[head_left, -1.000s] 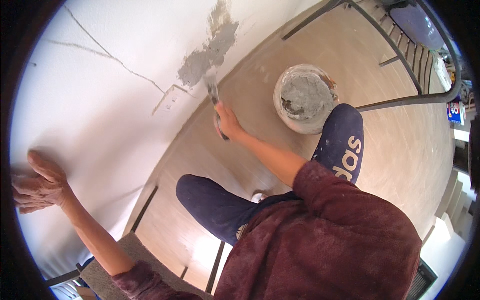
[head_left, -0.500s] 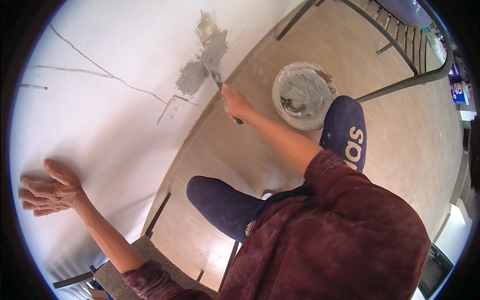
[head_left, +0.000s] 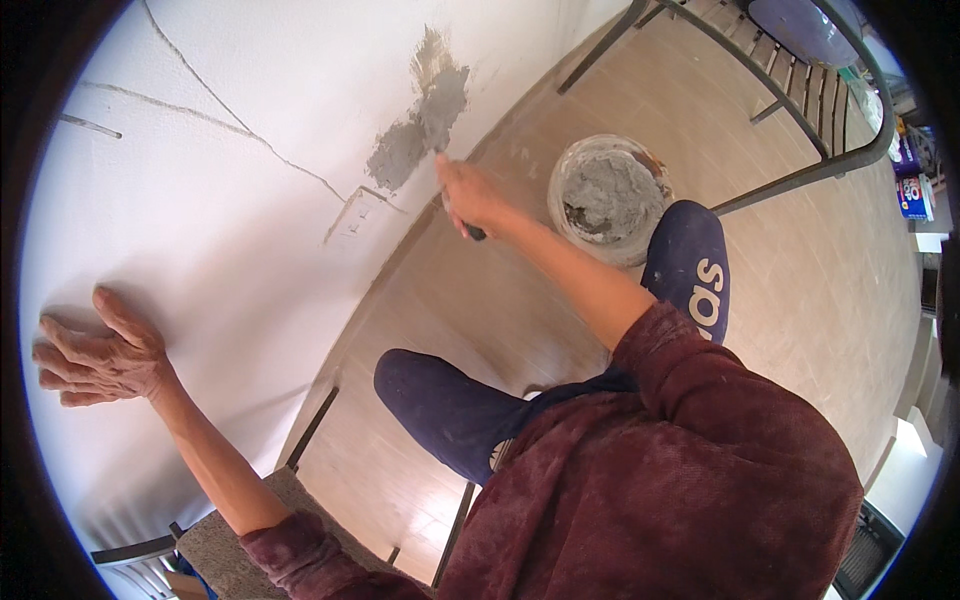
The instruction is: The person kneels and uses a putty knife to apply plaster from a bucket onto a damaged section of a white wall. They repeatedly scoop plaster and spread it over the crack and surrounding area, smoothing the surface.
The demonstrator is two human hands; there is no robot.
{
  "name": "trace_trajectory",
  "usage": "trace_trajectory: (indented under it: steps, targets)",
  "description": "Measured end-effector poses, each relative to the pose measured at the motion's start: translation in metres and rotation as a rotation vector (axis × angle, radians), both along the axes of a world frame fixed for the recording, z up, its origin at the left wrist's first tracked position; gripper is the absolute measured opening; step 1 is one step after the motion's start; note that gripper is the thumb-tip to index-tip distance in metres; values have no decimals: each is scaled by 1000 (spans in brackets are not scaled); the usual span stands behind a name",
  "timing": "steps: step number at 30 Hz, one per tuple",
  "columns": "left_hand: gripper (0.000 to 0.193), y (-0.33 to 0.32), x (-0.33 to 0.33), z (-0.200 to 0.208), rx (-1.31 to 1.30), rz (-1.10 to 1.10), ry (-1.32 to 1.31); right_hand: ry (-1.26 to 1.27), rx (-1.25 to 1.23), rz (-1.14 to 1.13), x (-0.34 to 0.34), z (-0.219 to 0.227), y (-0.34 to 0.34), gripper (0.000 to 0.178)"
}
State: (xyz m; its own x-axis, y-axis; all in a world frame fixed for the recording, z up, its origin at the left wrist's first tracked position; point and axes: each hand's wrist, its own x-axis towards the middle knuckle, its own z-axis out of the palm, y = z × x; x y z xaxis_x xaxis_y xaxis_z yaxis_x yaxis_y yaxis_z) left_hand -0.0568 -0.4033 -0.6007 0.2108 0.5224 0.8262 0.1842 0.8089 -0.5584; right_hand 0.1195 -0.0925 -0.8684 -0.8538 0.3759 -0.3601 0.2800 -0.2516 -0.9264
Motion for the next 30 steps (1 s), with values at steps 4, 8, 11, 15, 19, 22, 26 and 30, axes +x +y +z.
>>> trace_trajectory:
  steps: [4,8,11,15,19,22,26,30]
  targets:
    - [67,-6,-2,-1,0,31,11,-96,-30,182,30,-8,-4,52]
    - [67,-13,-7,-1,-5,110,20,-50,-62,-63,36,-8,29,56]
    - [68,-10,-8,0,0,50,3,74,-222,-159,10,1,59,51]
    - [68,-14,-11,0,4,79,20,-25,-151,-53,-1,21,43,53]
    - [68,-7,-6,-4,21,22,-4,-81,-148,231,26,23,25,53]
    - [68,-4,1,-2,28,16,-31,-22,-88,131,42,28,34,50]
    - [69,-7,-4,-1,16,38,-6,-37,142,-107,29,36,70,50]
    - [67,-5,-4,-1,9,25,-2,-66,311,-41,13,29,97,45]
